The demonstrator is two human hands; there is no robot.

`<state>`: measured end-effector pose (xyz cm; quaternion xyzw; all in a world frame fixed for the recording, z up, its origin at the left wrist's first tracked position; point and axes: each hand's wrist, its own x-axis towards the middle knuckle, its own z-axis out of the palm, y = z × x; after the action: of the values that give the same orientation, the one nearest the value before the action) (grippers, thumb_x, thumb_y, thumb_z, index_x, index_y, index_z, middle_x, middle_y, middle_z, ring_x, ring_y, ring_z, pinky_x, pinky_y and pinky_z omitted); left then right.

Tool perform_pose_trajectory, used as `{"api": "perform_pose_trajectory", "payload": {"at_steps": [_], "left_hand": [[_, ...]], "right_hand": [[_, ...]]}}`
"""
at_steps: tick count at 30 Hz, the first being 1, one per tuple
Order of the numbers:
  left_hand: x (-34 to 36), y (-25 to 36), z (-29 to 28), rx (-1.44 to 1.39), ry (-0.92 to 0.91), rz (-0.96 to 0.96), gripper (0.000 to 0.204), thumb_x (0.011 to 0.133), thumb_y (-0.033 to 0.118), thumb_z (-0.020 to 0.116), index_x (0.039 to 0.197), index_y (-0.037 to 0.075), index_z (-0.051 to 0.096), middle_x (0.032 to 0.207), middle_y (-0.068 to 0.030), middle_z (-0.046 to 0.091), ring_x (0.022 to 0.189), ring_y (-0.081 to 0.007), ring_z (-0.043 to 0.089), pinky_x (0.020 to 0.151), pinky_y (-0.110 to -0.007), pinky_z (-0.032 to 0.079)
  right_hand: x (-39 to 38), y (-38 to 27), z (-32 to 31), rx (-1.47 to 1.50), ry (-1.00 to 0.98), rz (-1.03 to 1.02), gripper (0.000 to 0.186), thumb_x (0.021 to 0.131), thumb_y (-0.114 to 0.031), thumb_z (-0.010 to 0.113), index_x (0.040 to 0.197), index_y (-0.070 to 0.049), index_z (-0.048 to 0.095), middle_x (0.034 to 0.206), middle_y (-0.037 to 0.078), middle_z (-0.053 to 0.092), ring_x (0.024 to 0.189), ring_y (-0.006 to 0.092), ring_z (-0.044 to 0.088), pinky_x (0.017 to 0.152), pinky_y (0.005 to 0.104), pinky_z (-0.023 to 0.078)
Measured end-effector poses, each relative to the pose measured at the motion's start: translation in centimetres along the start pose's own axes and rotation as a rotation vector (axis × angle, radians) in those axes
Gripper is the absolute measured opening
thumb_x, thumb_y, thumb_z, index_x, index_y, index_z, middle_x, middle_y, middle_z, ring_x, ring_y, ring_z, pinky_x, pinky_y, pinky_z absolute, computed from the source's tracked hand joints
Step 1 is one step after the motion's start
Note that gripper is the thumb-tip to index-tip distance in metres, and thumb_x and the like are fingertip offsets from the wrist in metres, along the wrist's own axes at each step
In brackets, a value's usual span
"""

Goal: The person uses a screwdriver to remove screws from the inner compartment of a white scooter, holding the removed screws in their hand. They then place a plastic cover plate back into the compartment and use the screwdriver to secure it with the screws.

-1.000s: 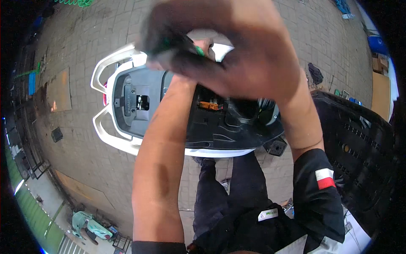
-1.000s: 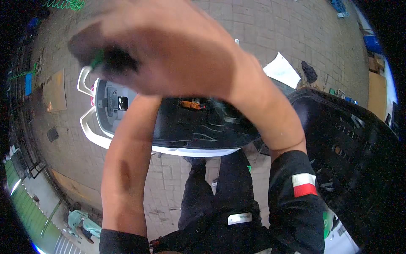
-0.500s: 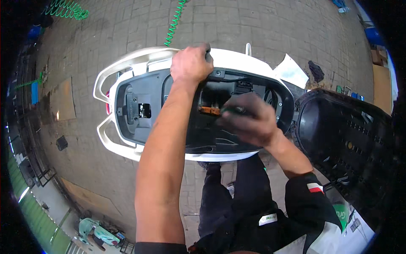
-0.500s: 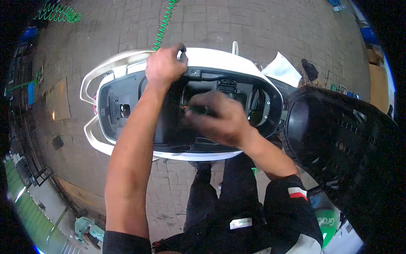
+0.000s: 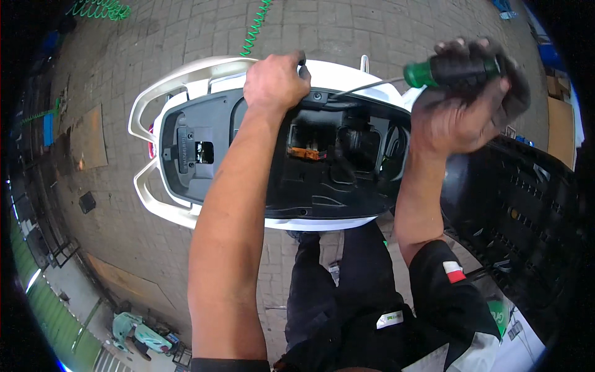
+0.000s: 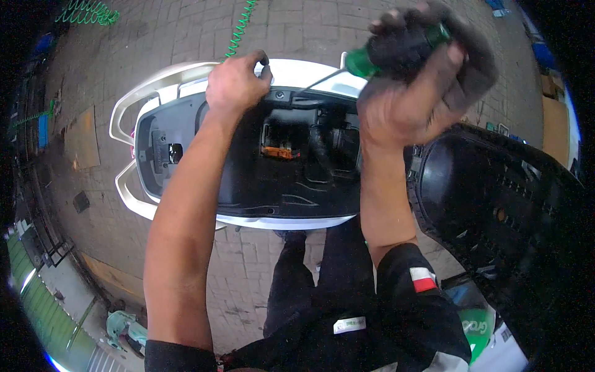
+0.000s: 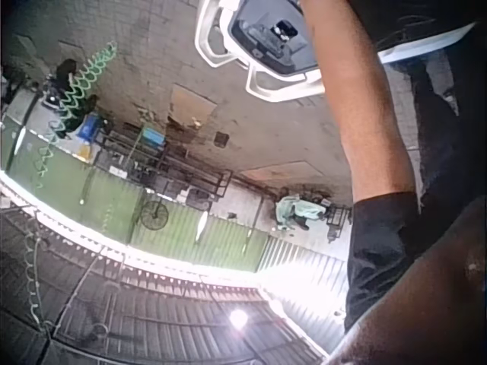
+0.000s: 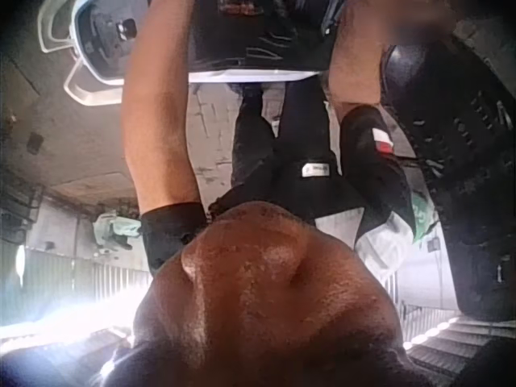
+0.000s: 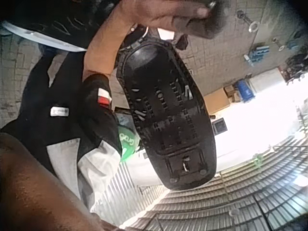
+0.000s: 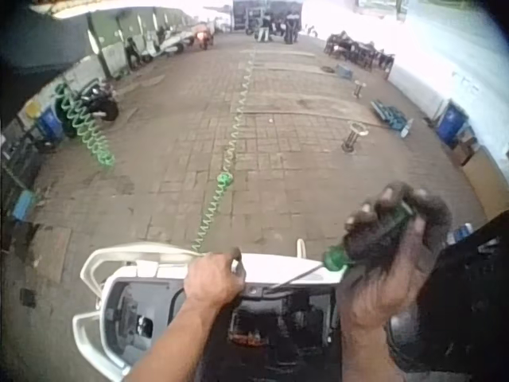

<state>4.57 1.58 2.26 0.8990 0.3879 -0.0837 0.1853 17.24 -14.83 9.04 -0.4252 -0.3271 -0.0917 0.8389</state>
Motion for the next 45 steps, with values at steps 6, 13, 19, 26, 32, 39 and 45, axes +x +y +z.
{"api": "perform_pose_trajectory", "payload": {"at_steps": [6, 13, 19, 26, 32, 39, 45], "left_hand": [[-0.4, -0.7, -0.3, -0.011, -0.018, 0.000, 0.030, 0.086, 0.036, 0.066, 0.113, 0.025, 0.072, 0.103, -0.0134, 0.074, 0.101, -0.0365, 0.070, 0.087, -0.049, 0.057], [0.0, -0.7, 0.6, -0.034, 0.020, 0.039, 0.030, 0.086, 0.038, 0.065, 0.112, 0.026, 0.072, 0.097, -0.0131, 0.074, 0.097, -0.0358, 0.071, 0.086, -0.048, 0.057], [0.0, -0.9, 0.8, -0.022, 0.061, 0.054, 0.030, 0.086, 0.038, 0.065, 0.112, 0.025, 0.072, 0.097, -0.0135, 0.074, 0.097, -0.0352, 0.071, 0.087, -0.048, 0.057], [-0.1, -1.0, 0.8, -0.022, 0.050, 0.039, 0.029, 0.086, 0.039, 0.066, 0.111, 0.025, 0.072, 0.098, -0.0138, 0.074, 0.098, -0.0351, 0.070, 0.087, -0.048, 0.057], [0.0, -0.7, 0.6, -0.018, 0.040, 0.056, 0.030, 0.085, 0.039, 0.066, 0.110, 0.025, 0.072, 0.101, -0.0149, 0.073, 0.099, -0.0350, 0.070, 0.088, -0.048, 0.056], [-1.0, -1.2, 1.0, -0.116, 0.107, 0.010, 0.028, 0.079, 0.027, 0.067, 0.104, 0.017, 0.076, 0.103, -0.0147, 0.074, 0.101, -0.0369, 0.070, 0.090, -0.047, 0.057], [-1.3, -0.3, -0.3, -0.106, 0.145, 0.047, 0.028, 0.082, 0.034, 0.067, 0.099, 0.014, 0.076, 0.100, -0.0168, 0.074, 0.097, -0.0365, 0.071, 0.089, -0.046, 0.057]], "right_hand": [[1.3, 1.6, 1.2, 0.307, -0.152, 0.109, 0.024, 0.106, -0.027, 0.047, 0.127, -0.015, 0.051, 0.114, 0.018, 0.065, 0.098, 0.0308, 0.067, 0.079, 0.0470, 0.059], [1.5, -0.1, 6.3, 0.218, -0.220, -0.028, 0.024, 0.105, -0.020, 0.049, 0.125, -0.008, 0.056, 0.106, 0.015, 0.063, 0.089, 0.0222, 0.064, 0.072, 0.0354, 0.056], [1.4, 1.0, 6.3, 0.123, -0.259, -0.177, 0.025, 0.109, -0.020, 0.041, 0.128, -0.009, 0.052, 0.107, 0.013, 0.061, 0.084, 0.0194, 0.062, 0.067, 0.0311, 0.056], [1.5, 1.3, 5.8, 0.118, -0.217, 0.014, 0.025, 0.109, -0.021, 0.041, 0.126, -0.009, 0.053, 0.107, 0.012, 0.061, 0.083, 0.0180, 0.061, 0.068, 0.0301, 0.055], [1.3, 1.9, 8.7, 0.026, -0.347, -0.041, 0.020, 0.102, -0.017, 0.058, 0.119, -0.006, 0.061, 0.098, 0.009, 0.069, 0.081, 0.0186, 0.070, 0.068, 0.0307, 0.061], [1.4, 2.8, 12.8, 0.254, -0.740, -0.004, 0.029, 0.082, -0.008, 0.084, 0.107, -0.003, 0.069, 0.100, 0.012, 0.074, 0.089, 0.0181, 0.073, 0.074, 0.0321, 0.063], [2.7, 1.2, 10.8, 0.124, -0.790, -0.145, 0.030, 0.084, -0.013, 0.082, 0.108, -0.002, 0.067, 0.105, 0.017, 0.072, 0.090, 0.0218, 0.074, 0.074, 0.0342, 0.063]]}}
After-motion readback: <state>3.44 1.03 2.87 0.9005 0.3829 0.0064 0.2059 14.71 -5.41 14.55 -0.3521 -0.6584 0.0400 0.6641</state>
